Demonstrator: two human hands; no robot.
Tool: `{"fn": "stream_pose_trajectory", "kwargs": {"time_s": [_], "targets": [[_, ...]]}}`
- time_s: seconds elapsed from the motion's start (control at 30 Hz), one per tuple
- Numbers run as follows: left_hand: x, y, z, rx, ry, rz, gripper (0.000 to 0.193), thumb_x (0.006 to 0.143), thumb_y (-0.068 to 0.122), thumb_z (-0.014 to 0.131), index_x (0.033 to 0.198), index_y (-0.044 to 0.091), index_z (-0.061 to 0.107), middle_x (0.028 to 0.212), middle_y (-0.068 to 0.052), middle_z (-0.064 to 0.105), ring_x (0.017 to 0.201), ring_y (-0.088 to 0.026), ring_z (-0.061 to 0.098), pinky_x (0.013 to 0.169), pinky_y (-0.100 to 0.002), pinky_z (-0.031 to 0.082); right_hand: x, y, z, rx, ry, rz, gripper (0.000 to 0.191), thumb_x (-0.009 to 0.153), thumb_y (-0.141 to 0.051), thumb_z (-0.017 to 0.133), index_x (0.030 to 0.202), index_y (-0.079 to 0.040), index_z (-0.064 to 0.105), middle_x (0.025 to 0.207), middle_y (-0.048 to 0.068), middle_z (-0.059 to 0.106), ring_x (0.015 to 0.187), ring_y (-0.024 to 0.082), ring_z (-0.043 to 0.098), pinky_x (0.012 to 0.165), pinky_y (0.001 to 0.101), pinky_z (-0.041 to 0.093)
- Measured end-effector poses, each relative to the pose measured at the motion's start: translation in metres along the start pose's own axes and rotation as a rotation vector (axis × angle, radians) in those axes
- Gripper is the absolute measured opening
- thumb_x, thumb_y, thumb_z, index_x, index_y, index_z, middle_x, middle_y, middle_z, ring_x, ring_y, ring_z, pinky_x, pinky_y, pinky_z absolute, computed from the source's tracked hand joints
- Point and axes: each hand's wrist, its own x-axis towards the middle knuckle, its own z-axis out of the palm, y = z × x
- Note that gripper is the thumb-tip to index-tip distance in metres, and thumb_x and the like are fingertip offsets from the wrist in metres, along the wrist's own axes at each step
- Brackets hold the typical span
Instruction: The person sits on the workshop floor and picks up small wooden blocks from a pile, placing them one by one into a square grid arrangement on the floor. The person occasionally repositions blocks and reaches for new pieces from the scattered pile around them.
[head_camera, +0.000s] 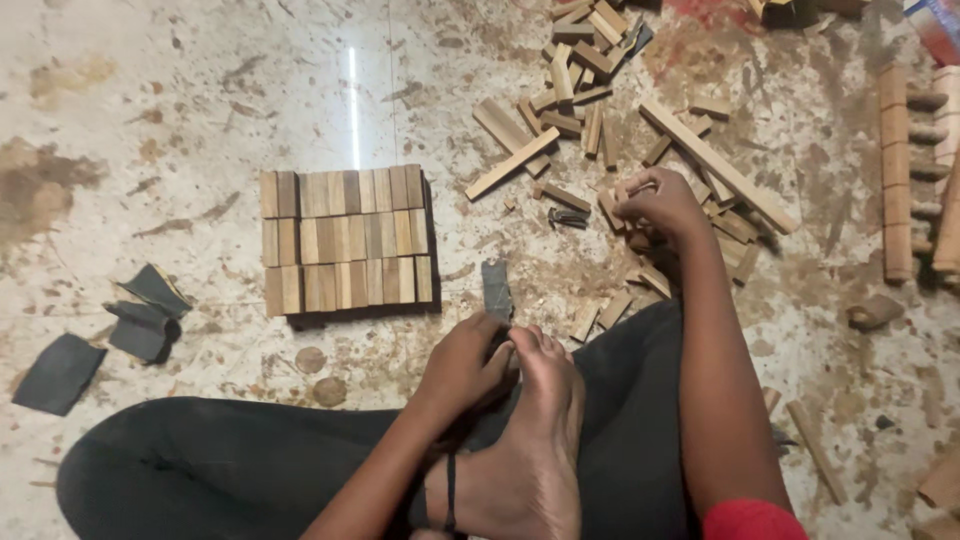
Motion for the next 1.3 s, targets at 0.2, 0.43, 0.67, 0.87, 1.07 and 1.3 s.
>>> {"fn": "stream_pose_trajectory", "kwargs": {"time_s": [0.2, 0.43, 0.67, 0.87, 1.07, 1.3], "targets": [[0.003, -0.005, 0.005, -0.027, 0.030, 0.022, 0.035, 0.086, 0.026, 0.070, 0.112, 0.004, 0.065, 0.105, -0.019, 0.067, 0.100, -0.042, 0.063, 0.083, -0.050, 0.052, 0.005, 0.002, -0.013, -0.214, 0.136, -0.186, 0.043, 0.070, -0.006, 0.082, 0.109, -0.004, 0.064, 0.094, 0.009, 0.065, 0.078, 0.018, 0.064, 0.059, 0.0347, 0.054], [0.003, -0.006, 0.008, -0.010, -0.025, -0.030, 0.032, 0.086, 0.028, 0.069, 0.109, 0.005, 0.066, 0.104, -0.018, 0.067, 0.098, -0.040, 0.064, 0.082, -0.050, 0.053, -0.003, -0.002, -0.010, -0.547, 0.116, -0.395, 0.052, 0.072, -0.018, 0.084, 0.115, -0.003, 0.058, 0.105, 0.016, 0.072, 0.094, 0.030, 0.072, 0.079, 0.0405, 0.056], [0.001, -0.006, 0.011, 0.021, -0.039, -0.028, 0.035, 0.086, 0.027, 0.070, 0.112, 0.005, 0.064, 0.106, -0.016, 0.066, 0.101, -0.039, 0.063, 0.083, -0.051, 0.052, -0.029, -0.020, -0.025, -0.843, 0.345, -0.316, 0.052, 0.071, -0.023, 0.085, 0.117, -0.005, 0.068, 0.114, 0.022, 0.069, 0.096, 0.040, 0.070, 0.083, 0.0471, 0.055], [-0.001, -0.001, 0.009, -0.011, -0.035, -0.030, 0.034, 0.084, 0.024, 0.070, 0.112, 0.006, 0.067, 0.109, -0.016, 0.067, 0.103, -0.038, 0.063, 0.085, -0.049, 0.053, -0.046, -0.040, 0.029, -0.927, 0.088, -0.256, 0.059, 0.074, -0.037, 0.087, 0.122, -0.009, 0.068, 0.105, 0.018, 0.073, 0.096, 0.035, 0.069, 0.085, 0.0466, 0.055], [0.002, 0.000, 0.009, 0.019, -0.056, -0.062, 0.033, 0.084, 0.024, 0.070, 0.111, 0.006, 0.067, 0.109, -0.016, 0.067, 0.102, -0.038, 0.063, 0.084, -0.049, 0.053, -0.025, -0.060, 0.014, -0.307, 0.091, -0.132, 0.056, 0.077, -0.018, 0.064, 0.133, -0.020, 0.058, 0.094, 0.006, 0.069, 0.082, 0.026, 0.070, 0.069, 0.0386, 0.058], [0.000, -0.009, 0.012, -0.117, 0.021, 0.020, 0.029, 0.086, 0.023, 0.067, 0.109, 0.006, 0.068, 0.106, -0.015, 0.068, 0.100, -0.038, 0.064, 0.082, -0.047, 0.054, 0.101, -0.082, 0.002, -0.714, 0.449, -0.842, 0.027, 0.090, -0.017, 0.076, 0.115, -0.008, 0.077, 0.098, 0.020, 0.066, 0.100, 0.036, 0.066, 0.087, 0.0441, 0.055]]}}
